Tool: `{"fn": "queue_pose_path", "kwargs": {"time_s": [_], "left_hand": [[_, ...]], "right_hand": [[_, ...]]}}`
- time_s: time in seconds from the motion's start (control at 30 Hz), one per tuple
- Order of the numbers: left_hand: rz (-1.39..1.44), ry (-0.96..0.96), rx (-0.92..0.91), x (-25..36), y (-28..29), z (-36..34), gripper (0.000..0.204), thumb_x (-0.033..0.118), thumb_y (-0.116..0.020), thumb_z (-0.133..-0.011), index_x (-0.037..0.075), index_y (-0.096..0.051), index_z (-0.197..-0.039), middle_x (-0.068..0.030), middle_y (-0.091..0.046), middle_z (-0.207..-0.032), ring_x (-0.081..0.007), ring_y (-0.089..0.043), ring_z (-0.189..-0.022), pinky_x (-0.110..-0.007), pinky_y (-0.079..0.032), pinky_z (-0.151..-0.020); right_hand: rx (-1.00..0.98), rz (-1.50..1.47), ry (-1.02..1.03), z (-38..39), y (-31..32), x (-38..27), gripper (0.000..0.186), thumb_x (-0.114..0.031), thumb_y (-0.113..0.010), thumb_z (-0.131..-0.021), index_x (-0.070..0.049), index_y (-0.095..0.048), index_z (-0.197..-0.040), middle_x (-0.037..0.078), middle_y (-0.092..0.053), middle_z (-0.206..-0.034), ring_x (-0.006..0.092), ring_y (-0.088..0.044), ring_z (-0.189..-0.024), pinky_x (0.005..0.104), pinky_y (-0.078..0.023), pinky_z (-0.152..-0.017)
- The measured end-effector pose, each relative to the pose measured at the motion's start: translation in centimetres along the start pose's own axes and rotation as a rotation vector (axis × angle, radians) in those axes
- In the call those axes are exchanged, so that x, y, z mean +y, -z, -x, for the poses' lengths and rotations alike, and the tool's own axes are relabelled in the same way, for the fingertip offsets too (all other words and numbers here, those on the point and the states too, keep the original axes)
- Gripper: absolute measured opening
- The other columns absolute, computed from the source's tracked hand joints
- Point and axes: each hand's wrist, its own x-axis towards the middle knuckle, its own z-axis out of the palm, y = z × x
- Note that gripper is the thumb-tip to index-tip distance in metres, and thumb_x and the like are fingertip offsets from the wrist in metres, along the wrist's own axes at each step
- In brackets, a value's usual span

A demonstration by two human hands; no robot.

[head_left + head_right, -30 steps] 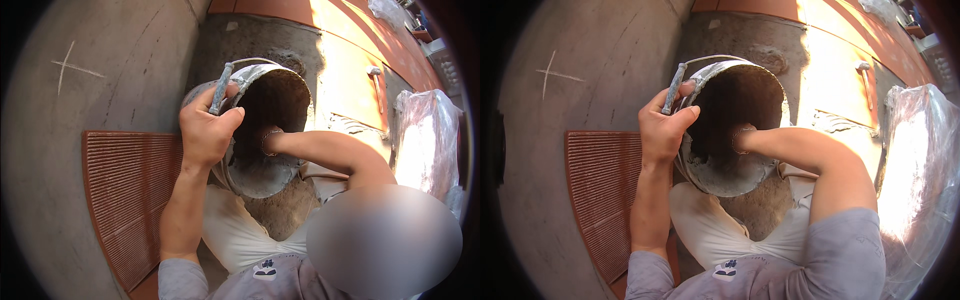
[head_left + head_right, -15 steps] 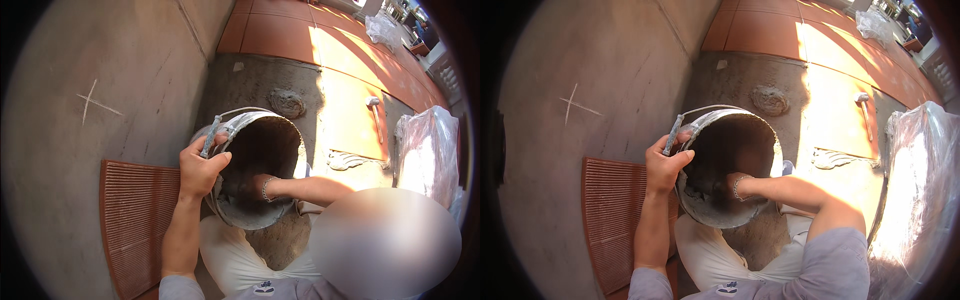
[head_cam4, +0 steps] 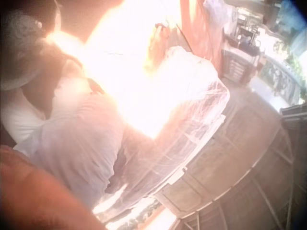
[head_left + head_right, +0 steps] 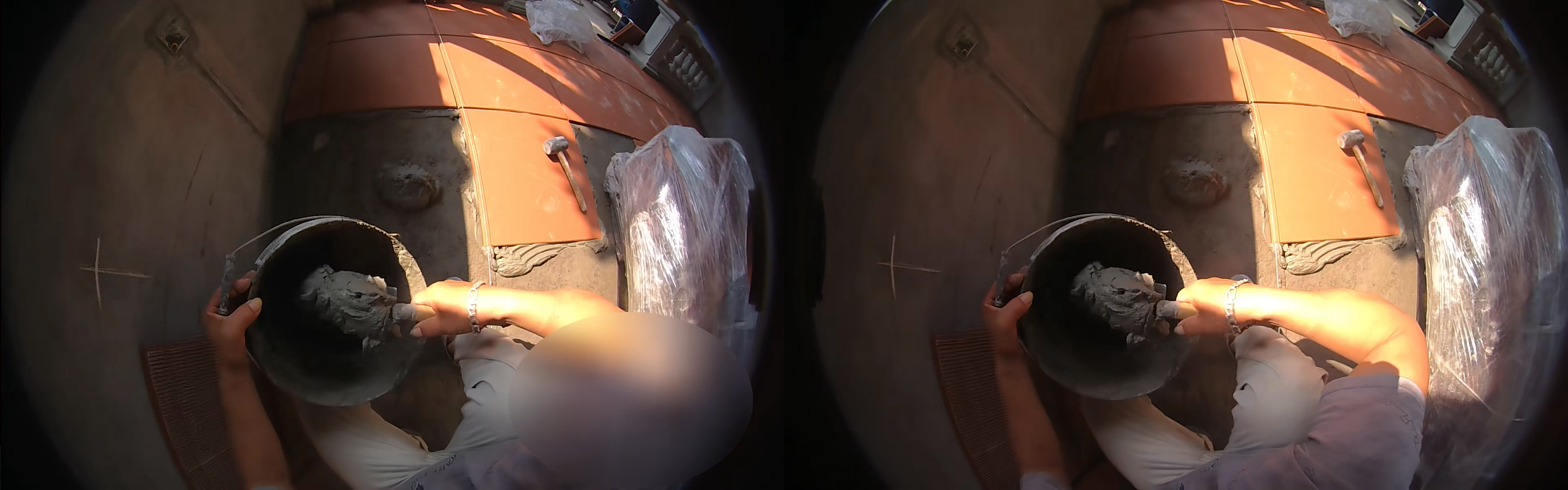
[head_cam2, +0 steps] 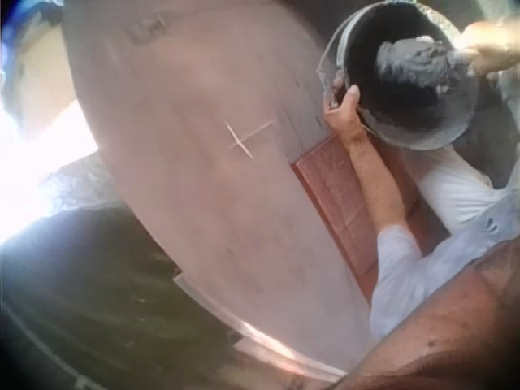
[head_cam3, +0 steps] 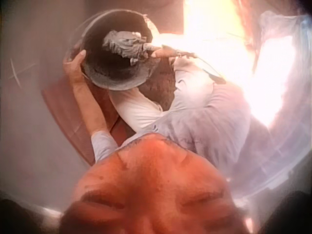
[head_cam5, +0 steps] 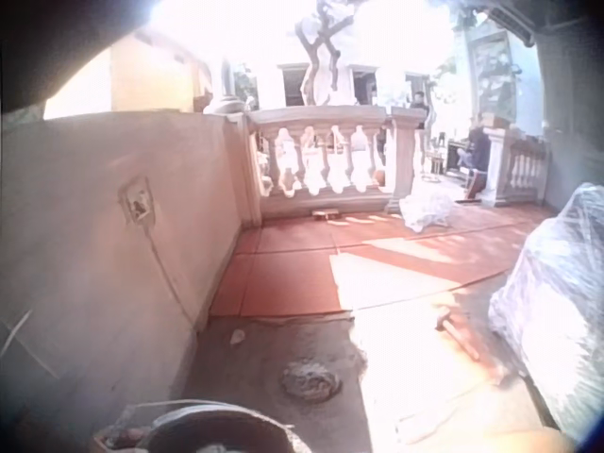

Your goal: The person scoops cement from a bucket, spreads it on the floor with a trowel, places a terracotta tile, and taps it with a rubber mallet to secure it. The process is repeated for another tile.

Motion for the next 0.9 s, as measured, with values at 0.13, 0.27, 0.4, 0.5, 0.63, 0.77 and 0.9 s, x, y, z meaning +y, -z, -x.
{"fn": "queue_pose_path", "kwargs": {"time_s": [0.13,0.27,0.4,0.5,0.63,0.77,0.9], "left_hand": [[-0.025,0.009,0.045,0.3,0.2,-1.1,0.033,-0.001,-0.066,-0.074,-0.005,-0.065,-0.107,-0.0166,-0.067,-0.114,-0.0231,-0.064,-0.106,-0.035,-0.047,-0.098],[-0.062,0.001,0.073,0.7,-1.2,-1.8,0.035,0.003,-0.067,-0.074,-0.005,-0.064,-0.108,-0.0139,-0.068,-0.11,-0.0209,-0.065,-0.1,-0.034,-0.049,-0.093],[-0.12,0.016,0.086,1.8,-2.9,-1.3,0.031,-0.001,-0.065,-0.075,-0.006,-0.064,-0.105,-0.0154,-0.068,-0.113,-0.0212,-0.065,-0.103,-0.034,-0.048,-0.096],[-0.148,0.02,0.083,2.4,-4.3,-1.3,0.03,-0.001,-0.065,-0.075,-0.006,-0.064,-0.105,-0.0149,-0.068,-0.112,-0.0205,-0.065,-0.102,-0.033,-0.048,-0.095],[-0.142,0.016,0.077,3.2,-5.4,-1.3,0.031,-0.002,-0.065,-0.075,-0.005,-0.065,-0.106,-0.014,-0.068,-0.111,-0.0188,-0.065,-0.101,-0.032,-0.049,-0.094],[-0.108,0.036,0.054,3.2,-5.2,-1.4,0.029,0.0,-0.065,-0.075,-0.003,-0.065,-0.104,-0.0128,-0.069,-0.109,-0.0178,-0.065,-0.099,-0.031,-0.049,-0.091],[-0.2,0.01,-0.035,3.6,-4.8,-2.5,0.028,0.002,-0.066,-0.076,-0.002,-0.065,-0.104,-0.0108,-0.069,-0.108,-0.016,-0.063,-0.097,-0.03,-0.049,-0.09]], "right_hand": [[0.219,-0.186,-0.059,4.3,3.8,2.5,0.03,-0.031,-0.062,-0.085,-0.002,-0.059,-0.085,0.016,-0.062,-0.074,0.0276,-0.063,-0.071,0.0404,-0.049,-0.067],[0.74,0.052,0.214,2.1,4.2,8.1,0.024,-0.019,-0.061,-0.086,-0.003,-0.053,-0.101,0.019,-0.064,-0.083,0.0379,-0.065,-0.078,0.0457,-0.05,-0.066],[0.976,0.288,-0.01,-9.4,4.2,15.0,0.031,-0.021,-0.066,-0.089,-0.006,-0.045,-0.106,0.019,-0.065,-0.094,0.0444,-0.065,-0.081,0.0533,-0.053,-0.066],[0.862,0.415,-0.386,-16.1,5.5,18.1,0.026,-0.022,-0.062,-0.091,-0.007,-0.047,-0.107,0.021,-0.066,-0.096,0.0436,-0.066,-0.08,0.0523,-0.054,-0.068],[1.064,0.277,-0.111,-12.4,4.1,15.8,0.029,-0.02,-0.064,-0.089,-0.005,-0.049,-0.109,0.022,-0.066,-0.093,0.0444,-0.065,-0.083,0.0504,-0.053,-0.071],[1.025,0.206,0.213,-1.1,4.3,9.9,0.033,-0.015,-0.072,-0.083,-0.003,-0.057,-0.109,0.02,-0.066,-0.086,0.04,-0.066,-0.08,0.044,-0.052,-0.068],[0.474,0.304,0.194,2.2,4.8,4.5,0.028,-0.017,-0.07,-0.081,-0.004,-0.057,-0.102,0.019,-0.066,-0.086,0.0404,-0.066,-0.08,0.0478,-0.052,-0.069]]}}
